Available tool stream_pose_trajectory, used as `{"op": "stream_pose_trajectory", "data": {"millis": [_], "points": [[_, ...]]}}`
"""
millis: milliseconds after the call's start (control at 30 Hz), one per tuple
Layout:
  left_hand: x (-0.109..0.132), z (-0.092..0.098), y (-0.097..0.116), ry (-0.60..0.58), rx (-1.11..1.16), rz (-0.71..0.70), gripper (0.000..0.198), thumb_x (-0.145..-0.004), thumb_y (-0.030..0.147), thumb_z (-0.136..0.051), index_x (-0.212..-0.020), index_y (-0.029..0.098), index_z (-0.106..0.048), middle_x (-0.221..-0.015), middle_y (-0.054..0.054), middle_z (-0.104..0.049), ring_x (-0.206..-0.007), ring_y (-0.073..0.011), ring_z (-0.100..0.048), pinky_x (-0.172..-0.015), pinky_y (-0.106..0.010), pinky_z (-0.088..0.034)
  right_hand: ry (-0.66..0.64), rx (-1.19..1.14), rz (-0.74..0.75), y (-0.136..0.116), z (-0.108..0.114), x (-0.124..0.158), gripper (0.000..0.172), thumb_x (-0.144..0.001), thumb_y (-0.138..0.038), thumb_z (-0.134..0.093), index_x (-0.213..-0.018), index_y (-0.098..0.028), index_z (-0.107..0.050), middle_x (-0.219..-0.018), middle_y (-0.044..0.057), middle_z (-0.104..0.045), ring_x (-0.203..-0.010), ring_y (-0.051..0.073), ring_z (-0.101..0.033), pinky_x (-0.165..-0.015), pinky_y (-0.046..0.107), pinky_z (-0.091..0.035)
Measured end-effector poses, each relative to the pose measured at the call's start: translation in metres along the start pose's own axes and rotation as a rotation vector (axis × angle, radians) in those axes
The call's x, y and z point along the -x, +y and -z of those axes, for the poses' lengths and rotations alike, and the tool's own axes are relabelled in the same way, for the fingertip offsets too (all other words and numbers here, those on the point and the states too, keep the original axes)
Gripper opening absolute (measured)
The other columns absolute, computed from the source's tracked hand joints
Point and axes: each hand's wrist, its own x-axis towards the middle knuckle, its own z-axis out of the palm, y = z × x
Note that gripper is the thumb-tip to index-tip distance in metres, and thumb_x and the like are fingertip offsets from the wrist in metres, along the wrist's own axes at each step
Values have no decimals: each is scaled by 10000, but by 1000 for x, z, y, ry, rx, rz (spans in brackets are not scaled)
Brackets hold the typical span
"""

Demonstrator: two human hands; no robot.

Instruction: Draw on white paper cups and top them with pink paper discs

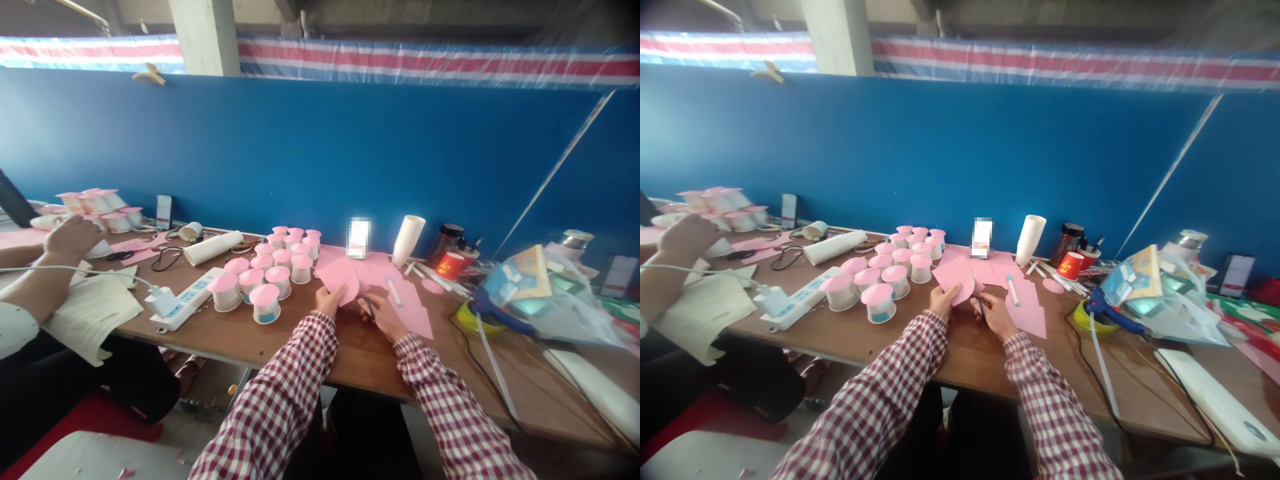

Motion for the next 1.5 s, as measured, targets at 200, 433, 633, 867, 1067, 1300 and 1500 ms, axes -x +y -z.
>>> {"op": "stream_pose_trajectory", "data": {"millis": [200, 433, 633, 867, 1067, 1300, 1500], "points": [[-1, 1, -2, 3, -2, -12, 509, -504, 376, -848, -848, 31, -699, -825, -157, -726, -757, -234, -686, -725, -345, -560, 13, 16, -7, 1, 1, -1, 497, -673, -606, -668, -815, -130, -647, -574, -6, -576, -490, 106, -528, -490, 245, -445], [-6, 2, -6, 26, -17, -8, 477, -492, 365, -850, -797, 34, -693, -799, -154, -723, -715, -226, -680, -695, -340, -559, 14, 32, -3, 0, 1, -1, 527, -665, -624, -658, -835, -125, -649, -571, -4, -569, -485, 111, -523, -460, 239, -413], [-8, 3, -7, 34, -16, -2, 459, -484, 357, -850, -782, 45, -692, -760, -135, -720, -707, -220, -676, -676, -326, -556, 16, 34, -16, -1, 1, -1, 537, -661, -627, -660, -851, -124, -650, -573, -1, -572, -481, 110, -525, -452, 236, -408], [-8, 3, -6, 39, -25, 0, 451, -485, 349, -851, -775, 42, -694, -758, -135, -720, -707, -215, -674, -679, -316, -551, 14, 24, -20, -1, 1, 0, 517, -653, -611, -679, -818, -123, -641, -571, -7, -568, -481, 105, -523, -452, 232, -408], [-8, 4, -6, 35, -42, -9, 436, -500, 338, -844, -789, 44, -702, -761, -134, -718, -715, -213, -673, -703, -324, -548, 11, 13, -22, -1, 0, 0, 497, -662, -603, -675, -804, -129, -635, -583, -10, -567, -485, 98, -522, -463, 232, -417], [-7, 5, -5, 29, -53, -9, 440, -505, 342, -843, -797, 44, -704, -790, -146, -722, -720, -216, -674, -689, -320, -550, 11, 11, -25, 0, 1, -1, 539, -657, -605, -677, -890, -120, -648, -582, -9, -572, -493, 108, -527, -477, 246, -430], [-6, 4, -4, 17, -49, -3, 447, -506, 352, -843, -798, 44, -702, -813, -154, -724, -734, -224, -679, -700, -327, -552, 17, 22, -41, 4, 1, -2, 593, -657, -607, -672, -979, -111, -636, -595, 2, -592, -497, 115, -539, -466, 241, -416]]}}
